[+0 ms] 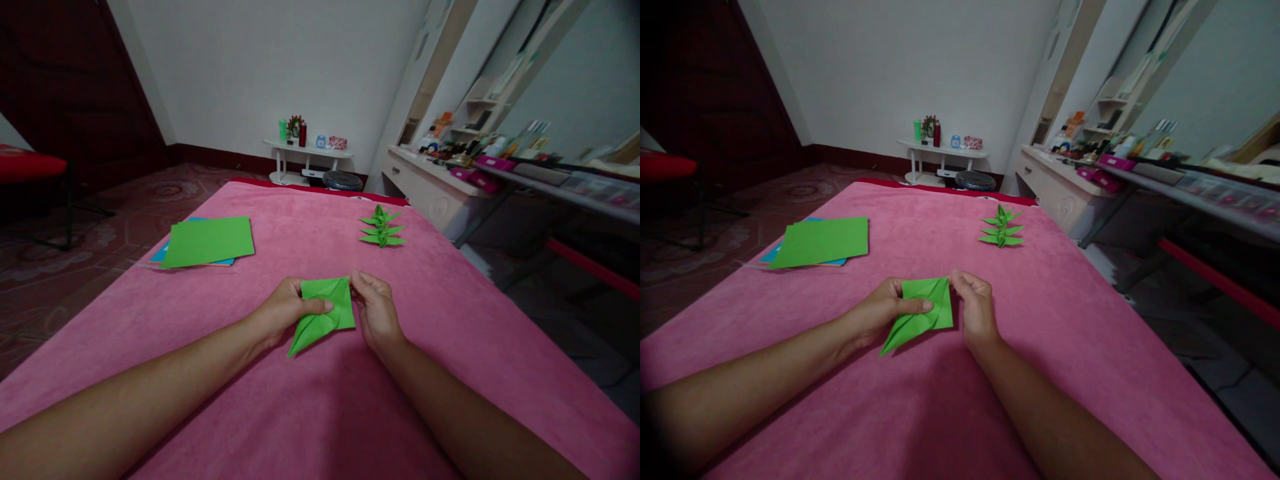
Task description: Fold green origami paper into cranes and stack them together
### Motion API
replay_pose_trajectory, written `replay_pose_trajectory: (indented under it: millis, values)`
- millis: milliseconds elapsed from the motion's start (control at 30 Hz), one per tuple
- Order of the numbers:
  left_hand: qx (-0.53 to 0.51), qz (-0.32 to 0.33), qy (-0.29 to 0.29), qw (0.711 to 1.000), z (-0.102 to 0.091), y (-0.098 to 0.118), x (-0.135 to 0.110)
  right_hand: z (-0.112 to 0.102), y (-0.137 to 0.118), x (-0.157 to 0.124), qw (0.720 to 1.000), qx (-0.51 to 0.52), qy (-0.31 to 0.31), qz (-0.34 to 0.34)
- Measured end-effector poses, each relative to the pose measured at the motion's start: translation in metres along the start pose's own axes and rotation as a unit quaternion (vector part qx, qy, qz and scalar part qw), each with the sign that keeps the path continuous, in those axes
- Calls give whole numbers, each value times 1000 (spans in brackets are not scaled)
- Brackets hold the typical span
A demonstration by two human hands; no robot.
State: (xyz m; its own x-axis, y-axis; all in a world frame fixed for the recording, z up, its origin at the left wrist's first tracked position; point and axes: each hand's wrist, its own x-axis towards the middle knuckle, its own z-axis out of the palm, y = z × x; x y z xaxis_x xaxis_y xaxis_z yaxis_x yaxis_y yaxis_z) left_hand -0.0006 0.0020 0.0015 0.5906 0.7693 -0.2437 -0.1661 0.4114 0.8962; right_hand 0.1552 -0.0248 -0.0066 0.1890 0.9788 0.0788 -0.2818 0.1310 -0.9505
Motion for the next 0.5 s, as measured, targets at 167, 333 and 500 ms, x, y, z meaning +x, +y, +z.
replay_pose_trajectory:
  millis: [167,333,500]
  values:
    - [0,10,2,1000,-3,-3,2,3,-4,-3,997,-67,-41,7]
    - [26,22,9,999,-3,-5,4,6,-3,-4,992,-123,-33,3]
    - [16,18,6,1000,0,-2,2,3,2,-2,994,-104,-23,22]
